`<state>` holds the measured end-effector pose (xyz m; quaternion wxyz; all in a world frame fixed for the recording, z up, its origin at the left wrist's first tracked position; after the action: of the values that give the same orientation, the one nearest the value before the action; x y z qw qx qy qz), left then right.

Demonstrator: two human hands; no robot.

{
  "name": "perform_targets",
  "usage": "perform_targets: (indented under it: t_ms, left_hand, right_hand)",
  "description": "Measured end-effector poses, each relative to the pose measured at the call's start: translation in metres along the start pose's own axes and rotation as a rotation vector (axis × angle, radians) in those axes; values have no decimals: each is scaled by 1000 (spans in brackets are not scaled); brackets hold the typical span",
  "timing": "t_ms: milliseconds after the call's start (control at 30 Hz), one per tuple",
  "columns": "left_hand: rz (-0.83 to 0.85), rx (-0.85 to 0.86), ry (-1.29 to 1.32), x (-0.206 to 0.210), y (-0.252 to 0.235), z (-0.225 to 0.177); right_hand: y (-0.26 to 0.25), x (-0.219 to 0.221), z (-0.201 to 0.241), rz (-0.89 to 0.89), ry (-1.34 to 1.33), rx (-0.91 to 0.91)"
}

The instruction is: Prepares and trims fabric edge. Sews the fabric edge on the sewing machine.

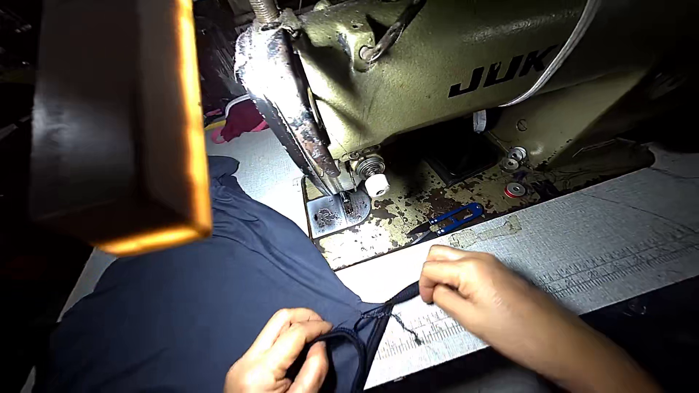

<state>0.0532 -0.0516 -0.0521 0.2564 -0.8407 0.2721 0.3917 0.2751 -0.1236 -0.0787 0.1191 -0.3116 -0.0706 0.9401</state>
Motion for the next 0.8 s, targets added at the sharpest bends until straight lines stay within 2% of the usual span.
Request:
perform_targets:
  t_ms: [100,200,267,367,400,533,667,800]
  left_hand:
    - [-29,16,10,-11,-5,-5]
    - [-27,43,64,-17,-10,-9]
    - [-8,-3,106,-17,-14,-9]
    - [19,-95,143,-15,-21,-7]
    - [28,-123,154,-13,-23,-4]
    - [35,-251,213,-9,-35,18]
    - [11,-257,339,-5,-45,35]
    - [11,-234,347,-3,-48,36]
  right_hand:
    - [-5,-18,7,-145,137,34]
    - [-9,-13,32,-293,-48,-35]
    - [-10,11,54,-225,-192,-83]
    - [-12,53,71,67,-218,33]
    - [-12,62,71,93,-217,64]
    - [-13,71,62,-20,-209,7]
    - [-13,68,43,-59,-433,18]
    - [-15,65,39,-41,-592,28]
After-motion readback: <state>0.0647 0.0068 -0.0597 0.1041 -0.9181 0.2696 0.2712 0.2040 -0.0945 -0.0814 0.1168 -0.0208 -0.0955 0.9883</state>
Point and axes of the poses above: each hand's wrist, its own y-axis away from the middle knuckle, its own x-axis out of the palm, z = x × y, the point moved 8 cm from there along -y, towards the middle knuckle, and after that the axes turned 10 degrees about -y, right-handed, at the moved point
